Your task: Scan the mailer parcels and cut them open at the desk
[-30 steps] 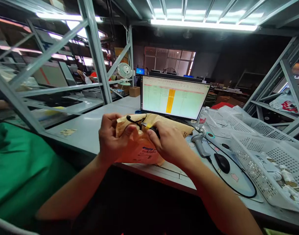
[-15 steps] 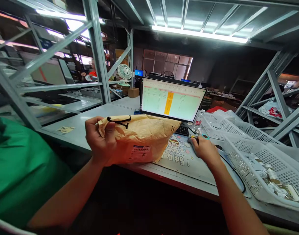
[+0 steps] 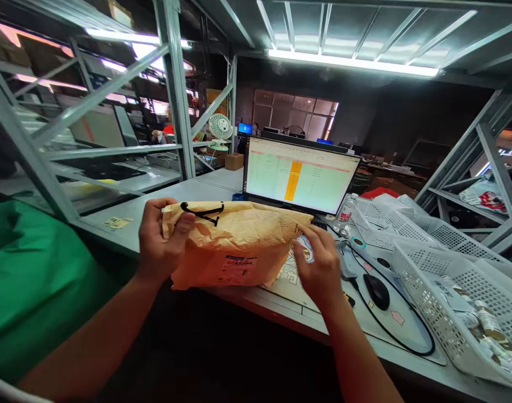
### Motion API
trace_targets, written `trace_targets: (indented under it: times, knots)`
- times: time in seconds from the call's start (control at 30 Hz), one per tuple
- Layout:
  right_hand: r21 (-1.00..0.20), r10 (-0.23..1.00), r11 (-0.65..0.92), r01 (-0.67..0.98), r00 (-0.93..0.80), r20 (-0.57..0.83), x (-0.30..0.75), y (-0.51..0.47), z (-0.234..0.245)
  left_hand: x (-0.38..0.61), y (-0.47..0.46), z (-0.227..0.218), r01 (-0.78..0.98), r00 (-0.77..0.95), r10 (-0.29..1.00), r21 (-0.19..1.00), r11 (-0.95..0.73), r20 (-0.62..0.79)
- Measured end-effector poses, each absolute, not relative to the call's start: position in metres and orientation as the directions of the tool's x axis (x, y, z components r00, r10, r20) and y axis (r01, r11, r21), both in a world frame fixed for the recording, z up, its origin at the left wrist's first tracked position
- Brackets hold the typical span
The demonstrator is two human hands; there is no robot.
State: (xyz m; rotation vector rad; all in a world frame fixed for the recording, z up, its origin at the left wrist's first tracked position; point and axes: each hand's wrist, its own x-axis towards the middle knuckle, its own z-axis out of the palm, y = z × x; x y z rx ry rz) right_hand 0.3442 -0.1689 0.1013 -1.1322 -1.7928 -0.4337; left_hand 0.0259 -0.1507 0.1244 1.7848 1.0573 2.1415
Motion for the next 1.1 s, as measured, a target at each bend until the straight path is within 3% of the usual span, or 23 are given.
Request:
trace_targets:
  times: [0.13,0.23,0.3,0.4,0.53,0.63,0.73,0.87,1.1]
  knots:
    - [-0.022,0.506,0.623,0.782,-0.381,0.774,0.270,-0.164,0.138,-0.013,-0.151,0.142,0.155,-0.030,0.749,0.744,-0.650,0.662]
    - [-0.010,0.516,0.616,0.788,-0.393,0.761,0.242,-0.151,0.119,-0.050,-0.152,0.171,0.268,0.198,0.825,0.781,-0.565,0.529]
    - [-0.030,0.494,0.635,0.772,-0.376,0.784,0.230,-0.148,0.104,-0.058,-0.154,0.195,0.413,0.230,0.801,0.690,-0.594,0.552]
    - [-0.046,0.444,0.685,0.727,-0.366,0.818,0.216,-0.153,0.091,-0.032,-0.153,0.216,0.645,0.298,0.739,0.443,-0.623,0.604]
    - [-0.083,0.421,0.693,0.716,-0.309,0.853,0.206,-0.160,0.078,0.030,-0.135,0.201,0.883,0.382,0.853,0.133,-0.451,0.356]
    - [-0.079,0.398,0.688,0.722,-0.285,0.872,0.208,-0.161,0.065,0.050,-0.128,0.176,0.918,0.338,0.900,0.116,-0.380,0.273]
    - [-0.037,0.366,0.711,0.703,-0.325,0.872,0.210,-0.162,0.057,0.047,-0.131,0.160,0.892,0.380,0.886,0.147,-0.427,0.266]
    - [0.009,0.312,0.735,0.679,-0.351,0.883,0.209,-0.165,0.059,0.039,-0.135,0.150,0.852,0.475,0.832,0.087,-0.516,0.288]
    - [0.061,0.352,0.714,0.697,-0.433,0.830,0.210,-0.162,0.079,0.040,-0.119,0.140,0.853,0.487,0.806,0.015,-0.521,0.336]
